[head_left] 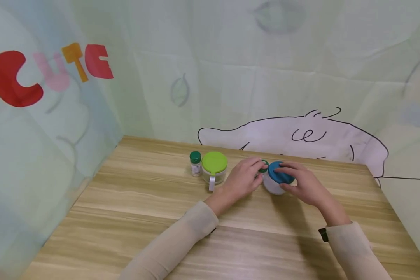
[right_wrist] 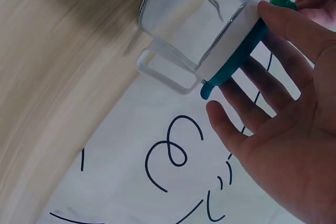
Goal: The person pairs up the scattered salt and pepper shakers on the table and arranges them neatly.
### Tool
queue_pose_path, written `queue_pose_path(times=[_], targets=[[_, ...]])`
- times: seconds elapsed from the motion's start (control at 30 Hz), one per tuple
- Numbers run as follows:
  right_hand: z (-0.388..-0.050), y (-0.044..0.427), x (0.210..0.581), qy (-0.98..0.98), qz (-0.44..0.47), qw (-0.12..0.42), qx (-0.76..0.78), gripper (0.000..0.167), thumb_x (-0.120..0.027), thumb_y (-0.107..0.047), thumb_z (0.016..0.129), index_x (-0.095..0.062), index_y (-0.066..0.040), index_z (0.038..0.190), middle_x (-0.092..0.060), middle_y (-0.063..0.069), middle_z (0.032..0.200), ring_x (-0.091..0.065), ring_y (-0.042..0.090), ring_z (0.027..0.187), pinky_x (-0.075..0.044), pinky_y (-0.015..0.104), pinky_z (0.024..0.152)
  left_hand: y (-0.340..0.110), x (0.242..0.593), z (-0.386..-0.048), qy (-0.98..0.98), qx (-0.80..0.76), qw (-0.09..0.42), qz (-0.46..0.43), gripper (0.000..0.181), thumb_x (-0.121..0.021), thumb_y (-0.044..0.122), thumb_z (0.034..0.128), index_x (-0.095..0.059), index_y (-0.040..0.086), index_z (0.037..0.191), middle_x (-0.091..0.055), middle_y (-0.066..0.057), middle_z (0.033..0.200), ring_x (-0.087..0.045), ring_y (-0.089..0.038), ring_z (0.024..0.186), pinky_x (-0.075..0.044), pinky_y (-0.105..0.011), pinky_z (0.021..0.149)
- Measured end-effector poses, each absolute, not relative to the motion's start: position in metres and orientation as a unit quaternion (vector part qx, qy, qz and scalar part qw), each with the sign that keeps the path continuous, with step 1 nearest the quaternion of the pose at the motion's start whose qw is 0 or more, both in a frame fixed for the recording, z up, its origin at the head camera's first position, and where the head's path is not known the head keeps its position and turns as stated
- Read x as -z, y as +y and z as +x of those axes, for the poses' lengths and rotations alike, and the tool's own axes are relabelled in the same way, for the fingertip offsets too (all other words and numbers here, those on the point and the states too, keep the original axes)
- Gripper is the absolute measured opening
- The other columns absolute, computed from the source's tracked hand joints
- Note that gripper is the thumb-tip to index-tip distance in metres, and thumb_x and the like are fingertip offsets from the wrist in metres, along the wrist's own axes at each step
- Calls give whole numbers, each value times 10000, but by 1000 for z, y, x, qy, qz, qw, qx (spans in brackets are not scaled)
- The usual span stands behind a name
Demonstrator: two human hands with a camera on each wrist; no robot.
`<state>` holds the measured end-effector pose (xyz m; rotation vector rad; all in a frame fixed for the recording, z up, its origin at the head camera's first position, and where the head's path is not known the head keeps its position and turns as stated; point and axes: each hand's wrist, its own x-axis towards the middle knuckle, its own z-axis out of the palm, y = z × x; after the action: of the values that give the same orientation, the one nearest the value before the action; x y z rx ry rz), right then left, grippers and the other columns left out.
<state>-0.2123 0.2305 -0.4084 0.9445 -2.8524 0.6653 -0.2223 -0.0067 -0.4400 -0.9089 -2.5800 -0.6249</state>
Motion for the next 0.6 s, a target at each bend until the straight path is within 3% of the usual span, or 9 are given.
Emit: queue_pose_path(times=[0.27,0.6], targets=[[-214,230,408,-931,290,6,-223,466,-800,-107,935,-691,-31,1382,-543,316,1487,-486,554,1359,-462,707,1077,-6,442,-225,-908,208,176,-318,260,-722,154,994,-733,100,1248,-698,-8,1208,-639,-170,1207,-473,-295,1148],[-212,226,405,-949,264,-22,-172,615,-793,-231,955,-586,-73,1512,-458,287,1563,-386,595,1389,-423,752,1075,-6,443,-224,-906,206,189,-319,248,-727,144,984,-736,99,1229,-709,-13,1213,-646,-186,1203,-437,-329,1191]])
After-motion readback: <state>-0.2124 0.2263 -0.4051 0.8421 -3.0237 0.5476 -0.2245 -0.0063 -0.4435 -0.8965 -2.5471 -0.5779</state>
